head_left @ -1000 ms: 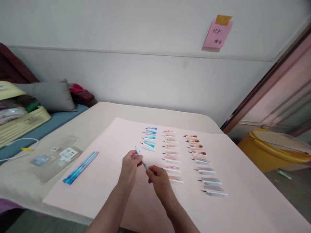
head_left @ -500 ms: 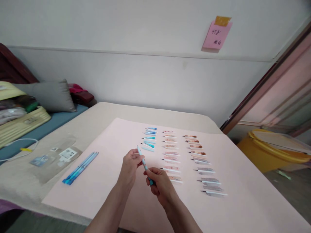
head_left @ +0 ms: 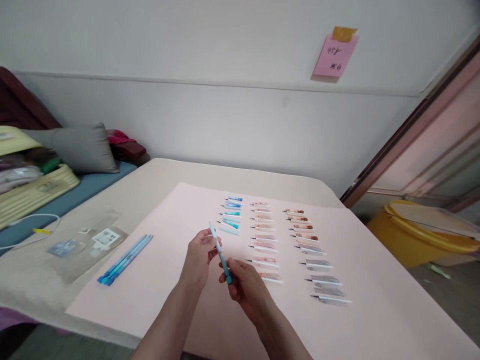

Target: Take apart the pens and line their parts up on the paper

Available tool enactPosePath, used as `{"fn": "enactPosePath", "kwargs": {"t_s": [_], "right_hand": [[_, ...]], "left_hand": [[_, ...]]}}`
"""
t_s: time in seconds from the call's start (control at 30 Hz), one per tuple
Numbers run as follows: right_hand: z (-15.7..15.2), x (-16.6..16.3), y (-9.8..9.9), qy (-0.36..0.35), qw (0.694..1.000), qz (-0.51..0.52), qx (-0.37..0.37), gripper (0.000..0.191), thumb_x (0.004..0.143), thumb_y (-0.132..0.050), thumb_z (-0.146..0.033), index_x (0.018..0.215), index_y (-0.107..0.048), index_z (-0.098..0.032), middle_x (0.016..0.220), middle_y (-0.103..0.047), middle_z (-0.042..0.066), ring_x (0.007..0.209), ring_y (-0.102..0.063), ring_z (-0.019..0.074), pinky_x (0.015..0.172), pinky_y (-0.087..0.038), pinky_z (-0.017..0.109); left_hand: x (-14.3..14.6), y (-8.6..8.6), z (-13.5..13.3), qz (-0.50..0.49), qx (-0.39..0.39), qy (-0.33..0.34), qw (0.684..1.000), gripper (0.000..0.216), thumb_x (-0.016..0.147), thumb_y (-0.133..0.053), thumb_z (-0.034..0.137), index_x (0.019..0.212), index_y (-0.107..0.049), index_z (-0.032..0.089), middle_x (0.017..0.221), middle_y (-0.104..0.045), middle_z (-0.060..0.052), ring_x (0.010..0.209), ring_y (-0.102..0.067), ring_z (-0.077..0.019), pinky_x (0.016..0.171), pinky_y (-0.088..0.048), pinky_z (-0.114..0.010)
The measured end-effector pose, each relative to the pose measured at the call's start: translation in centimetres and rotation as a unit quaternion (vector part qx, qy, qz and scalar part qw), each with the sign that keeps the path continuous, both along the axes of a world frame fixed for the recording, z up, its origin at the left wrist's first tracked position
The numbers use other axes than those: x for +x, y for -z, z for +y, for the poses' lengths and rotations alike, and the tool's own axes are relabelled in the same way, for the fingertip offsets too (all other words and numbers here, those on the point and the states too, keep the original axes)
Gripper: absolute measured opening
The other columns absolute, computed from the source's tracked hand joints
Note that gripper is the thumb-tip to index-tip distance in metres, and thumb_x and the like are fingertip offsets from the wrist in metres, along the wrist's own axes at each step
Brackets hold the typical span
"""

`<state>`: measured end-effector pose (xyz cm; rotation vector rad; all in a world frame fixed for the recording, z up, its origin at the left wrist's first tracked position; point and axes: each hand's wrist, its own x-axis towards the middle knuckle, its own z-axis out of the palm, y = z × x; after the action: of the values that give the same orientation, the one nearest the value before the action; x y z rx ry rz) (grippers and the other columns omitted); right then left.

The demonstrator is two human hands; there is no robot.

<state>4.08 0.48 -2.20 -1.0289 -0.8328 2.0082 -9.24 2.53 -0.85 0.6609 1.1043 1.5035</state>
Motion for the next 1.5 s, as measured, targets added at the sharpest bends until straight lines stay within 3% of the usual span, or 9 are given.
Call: {"fn": "enactPosePath", "kwargs": {"t_s": [0.17, 0.37, 0.57, 0.7, 0.77, 0.93, 1.1, 1.27, 1.5], "right_hand": [[0.0, 0.2, -0.1, 0.003, 1.0, -0.004, -0.003, 0.035, 0.078, -0.056, -0.045, 0.084, -0.058, -0.01, 0.071, -0.064, 0.008, 0.04, -0.046, 0.0049, 0.037, -0.028, 0.017], [-0.2, 0.2, 0.0, -0.013, 0.999, -0.032, -0.006, 0.026, 0.062, -0.067, -0.021, 0.085, -0.059, -0.011, 0.073, -0.065, 0.007, 0.051, -0.056, 0.0095, 0.046, -0.038, 0.019], [-0.5, 0.0, -0.3, -0.023, 0.993, -0.11, 0.026, 0.027, 0.063, -0.062, -0.023, 0.088, -0.06, -0.013, 0.074, -0.065, 0.005, 0.053, -0.058, 0.012, 0.049, -0.04, 0.022], [-0.7, 0.1, -0.9, -0.022, 0.989, -0.141, 0.037, 0.025, 0.064, -0.061, -0.024, 0.086, -0.06, -0.014, 0.074, -0.064, 0.004, 0.053, -0.058, 0.0116, 0.046, -0.038, 0.021], [-0.8, 0.2, -1.1, -0.017, 0.989, -0.141, 0.046, 0.023, 0.065, -0.06, -0.025, 0.086, -0.06, -0.013, 0.074, -0.063, 0.004, 0.053, -0.057, 0.011, 0.046, -0.037, 0.021], [-0.9, 0.4, -1.5, -0.019, 0.989, -0.144, 0.043, 0.023, 0.067, -0.06, -0.025, 0.086, -0.06, -0.013, 0.075, -0.064, 0.005, 0.054, -0.057, 0.0119, 0.047, -0.038, 0.022], [-1.0, 0.5, -1.8, -0.015, 0.99, -0.133, 0.042, 0.022, 0.066, -0.062, -0.027, 0.084, -0.062, -0.014, 0.075, -0.063, 0.005, 0.055, -0.056, 0.012, 0.047, -0.038, 0.023], [-0.7, 0.9, -1.6, -0.024, 0.991, -0.124, 0.036, 0.022, 0.066, -0.064, -0.028, 0.084, -0.063, -0.015, 0.076, -0.064, 0.005, 0.055, -0.056, 0.012, 0.048, -0.039, 0.023], [-0.3, 1.4, -1.5, -0.03, 0.992, -0.118, 0.033, 0.022, 0.067, -0.064, -0.028, 0.085, -0.064, -0.015, 0.077, -0.065, 0.006, 0.056, -0.056, 0.012, 0.048, -0.039, 0.023]], "left_hand": [[-0.5, -0.3, 0.1, -0.008, -0.024, -0.027, 0.999, 0.033, 0.07, -0.063, 0.026, 0.101, -0.058, 0.014, 0.091, -0.063, -0.01, 0.08, -0.06, -0.0171, 0.071, -0.047, -0.031], [-1.1, -0.3, 0.4, -0.021, -0.028, -0.045, 0.998, 0.034, 0.069, -0.065, 0.024, 0.101, -0.058, 0.014, 0.087, -0.063, -0.01, 0.08, -0.06, -0.0169, 0.071, -0.048, -0.03], [-2.2, -0.8, 0.6, -0.023, -0.042, -0.073, 0.996, 0.036, 0.065, -0.067, 0.022, 0.099, -0.06, 0.014, 0.085, -0.063, -0.009, 0.075, -0.06, -0.0148, 0.069, -0.048, -0.028], [-3.6, -0.3, 0.9, 0.045, -0.048, -0.087, 0.994, 0.04, 0.062, -0.067, 0.025, 0.1, -0.061, 0.013, 0.078, -0.062, -0.006, 0.067, -0.057, -0.013, 0.065, -0.045, -0.028], [-4.9, 0.4, 1.3, 0.153, -0.067, -0.098, 0.981, 0.039, 0.063, -0.065, 0.027, 0.101, -0.062, 0.014, 0.073, -0.061, -0.004, 0.063, -0.055, -0.0125, 0.063, -0.043, -0.026], [-8.8, 1.9, 1.7, 0.527, -0.156, -0.129, 0.825, 0.024, 0.068, -0.055, 0.018, 0.089, -0.068, 0.02, 0.074, -0.06, -0.004, 0.072, -0.055, -0.0188, 0.067, -0.037, -0.03], [-11.5, 2.0, 0.0, 0.624, -0.205, -0.165, 0.736, 0.018, 0.07, -0.049, 0.013, 0.074, -0.067, 0.015, 0.086, -0.056, -0.013, 0.094, -0.048, -0.0308, 0.078, -0.031, -0.04], [-12.8, 2.3, -1.3, 0.747, -0.266, -0.158, 0.589, 0.03, 0.082, -0.035, 0.017, 0.088, -0.065, 0.016, 0.089, -0.056, -0.014, 0.091, -0.047, -0.0296, 0.074, -0.03, -0.039], [-13.9, 3.4, -1.6, 0.77, -0.297, -0.159, 0.541, 0.033, 0.083, -0.033, 0.019, 0.098, -0.062, 0.016, 0.091, -0.057, -0.014, 0.088, -0.048, -0.028, 0.068, -0.03, -0.036]]}}
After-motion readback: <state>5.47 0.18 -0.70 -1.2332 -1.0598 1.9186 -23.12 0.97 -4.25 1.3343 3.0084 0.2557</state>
